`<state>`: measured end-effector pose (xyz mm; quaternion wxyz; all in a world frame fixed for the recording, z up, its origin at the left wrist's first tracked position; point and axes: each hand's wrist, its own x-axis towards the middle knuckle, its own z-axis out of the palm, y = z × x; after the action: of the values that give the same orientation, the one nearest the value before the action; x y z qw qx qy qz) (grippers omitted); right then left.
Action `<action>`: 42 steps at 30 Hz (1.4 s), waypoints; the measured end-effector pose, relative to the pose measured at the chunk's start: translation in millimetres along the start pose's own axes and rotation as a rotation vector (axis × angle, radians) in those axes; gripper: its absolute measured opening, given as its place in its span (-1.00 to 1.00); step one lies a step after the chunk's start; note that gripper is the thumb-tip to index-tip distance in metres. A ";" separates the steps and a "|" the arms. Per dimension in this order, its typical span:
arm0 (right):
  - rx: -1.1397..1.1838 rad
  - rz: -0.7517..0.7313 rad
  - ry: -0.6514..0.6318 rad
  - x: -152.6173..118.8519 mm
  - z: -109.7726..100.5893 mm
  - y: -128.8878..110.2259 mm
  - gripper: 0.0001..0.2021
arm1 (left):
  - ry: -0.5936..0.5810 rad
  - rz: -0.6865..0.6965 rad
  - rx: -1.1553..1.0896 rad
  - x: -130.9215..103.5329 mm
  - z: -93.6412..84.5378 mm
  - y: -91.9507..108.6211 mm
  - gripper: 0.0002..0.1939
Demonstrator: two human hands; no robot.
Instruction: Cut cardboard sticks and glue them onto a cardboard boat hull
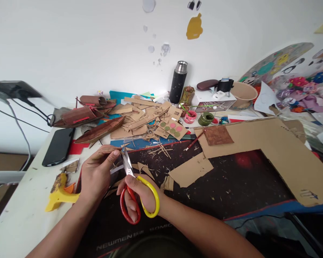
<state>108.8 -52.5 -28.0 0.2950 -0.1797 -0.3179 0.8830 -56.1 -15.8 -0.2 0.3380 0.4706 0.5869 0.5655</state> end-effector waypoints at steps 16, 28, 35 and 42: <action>-0.039 0.027 0.063 -2.7 1.3 -3.2 -0.34 | -0.027 -0.028 -0.030 -1.1 1.8 -1.7 -0.85; -0.067 0.046 0.070 -2.5 -0.1 3.9 -0.41 | -0.039 0.010 0.029 -1.0 2.5 3.9 -0.83; -0.062 0.064 0.122 -5.1 2.5 5.2 -0.40 | -0.003 0.024 0.034 -0.3 -2.4 -2.6 -0.83; -0.055 0.003 0.123 -10.7 1.6 -5.2 -0.40 | -0.047 -0.090 0.042 9.4 -11.2 1.4 -0.76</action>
<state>118.3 -56.8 -21.9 0.3076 -0.2419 -0.3230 0.8617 -69.4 -11.0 3.8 0.3671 0.4637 0.6112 0.5260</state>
